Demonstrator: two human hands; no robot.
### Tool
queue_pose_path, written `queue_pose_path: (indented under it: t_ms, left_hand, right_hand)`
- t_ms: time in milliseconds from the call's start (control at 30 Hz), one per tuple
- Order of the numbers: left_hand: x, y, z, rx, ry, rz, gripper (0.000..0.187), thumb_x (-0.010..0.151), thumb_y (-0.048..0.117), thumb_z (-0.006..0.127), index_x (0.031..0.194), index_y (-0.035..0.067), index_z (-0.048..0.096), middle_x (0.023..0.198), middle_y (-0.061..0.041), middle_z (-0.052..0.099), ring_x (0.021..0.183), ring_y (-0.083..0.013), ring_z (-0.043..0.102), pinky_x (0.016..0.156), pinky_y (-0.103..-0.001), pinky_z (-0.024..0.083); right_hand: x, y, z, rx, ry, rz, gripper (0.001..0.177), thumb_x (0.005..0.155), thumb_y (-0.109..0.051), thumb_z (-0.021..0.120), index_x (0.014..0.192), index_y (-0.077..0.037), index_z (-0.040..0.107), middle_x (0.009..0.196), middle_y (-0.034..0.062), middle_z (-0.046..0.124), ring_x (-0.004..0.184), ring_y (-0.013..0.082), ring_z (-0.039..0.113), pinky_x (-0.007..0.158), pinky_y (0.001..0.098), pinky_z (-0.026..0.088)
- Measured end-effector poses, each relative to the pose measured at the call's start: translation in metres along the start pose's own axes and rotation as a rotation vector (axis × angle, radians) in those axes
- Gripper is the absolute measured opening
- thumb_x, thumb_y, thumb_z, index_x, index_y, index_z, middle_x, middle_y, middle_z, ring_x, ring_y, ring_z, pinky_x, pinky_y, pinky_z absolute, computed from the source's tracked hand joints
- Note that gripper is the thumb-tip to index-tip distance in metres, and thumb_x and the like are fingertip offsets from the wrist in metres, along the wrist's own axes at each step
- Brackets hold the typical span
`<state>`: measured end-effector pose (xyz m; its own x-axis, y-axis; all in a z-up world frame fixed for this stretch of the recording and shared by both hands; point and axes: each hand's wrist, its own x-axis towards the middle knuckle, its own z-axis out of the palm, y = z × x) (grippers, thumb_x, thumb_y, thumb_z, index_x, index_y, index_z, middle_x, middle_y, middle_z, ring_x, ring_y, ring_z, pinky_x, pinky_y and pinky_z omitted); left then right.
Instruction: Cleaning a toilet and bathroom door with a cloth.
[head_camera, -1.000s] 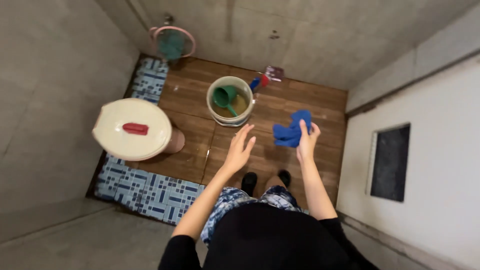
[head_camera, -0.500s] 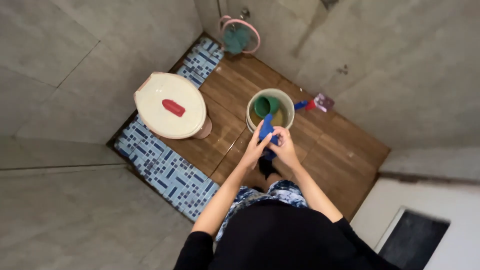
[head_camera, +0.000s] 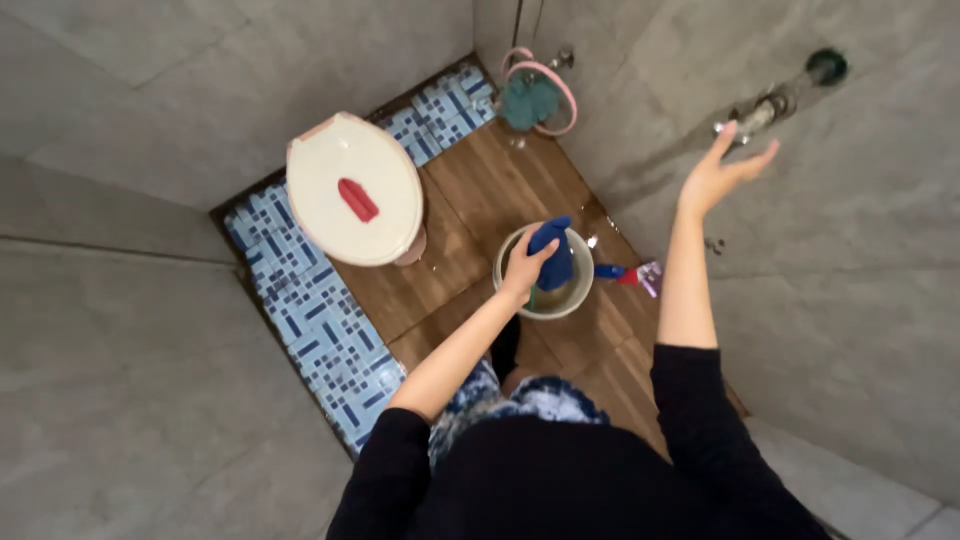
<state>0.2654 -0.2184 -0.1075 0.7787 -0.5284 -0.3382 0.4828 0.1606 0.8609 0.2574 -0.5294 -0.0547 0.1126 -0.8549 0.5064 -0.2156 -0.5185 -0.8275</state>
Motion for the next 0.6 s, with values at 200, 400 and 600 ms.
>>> queue_pose_path:
  t_ms: [200, 400, 600]
  left_hand:
    - [0.104, -0.028, 0.007, -0.092, -0.084, -0.106, 0.04, 0.092, 0.009, 0.078, 0.128, 0.01, 0.058, 0.118, -0.006, 0.064, 0.108, -0.0179, 0.061, 0.095, -0.034, 0.051]
    - [0.192, -0.059, 0.057, -0.193, -0.071, -0.523, 0.069, 0.079, -0.005, 0.076, 0.136, 0.021, 0.047, 0.122, -0.009, 0.065, 0.108, -0.0266, 0.066, 0.085, -0.043, 0.06]
    - [0.249, -0.121, 0.134, 0.017, -0.294, -0.4, 0.067, 0.074, -0.005, 0.086, 0.136, 0.005, 0.063, 0.116, -0.012, 0.074, 0.102, -0.0281, 0.072, 0.088, -0.043, 0.06]
  right_hand:
    - [-0.003, -0.051, 0.039, -0.198, 0.223, -0.047, 0.063, 0.108, -0.027, 0.07, 0.156, -0.002, 0.036, 0.158, 0.0265, 0.035, 0.145, 0.0408, 0.041, 0.12, 0.0473, 0.037]
    - [-0.004, -0.053, 0.023, 0.042, 0.253, -0.051, 0.063, 0.108, -0.017, 0.064, 0.159, -0.002, 0.03, 0.163, 0.0182, 0.038, 0.154, 0.0374, 0.039, 0.13, 0.0517, 0.029]
    - [0.006, -0.058, -0.02, -1.239, -0.333, -0.457, 0.072, 0.085, -0.007, 0.072, 0.149, -0.031, 0.05, 0.166, -0.0049, 0.04, 0.16, 0.0259, 0.022, 0.121, 0.0714, 0.009]
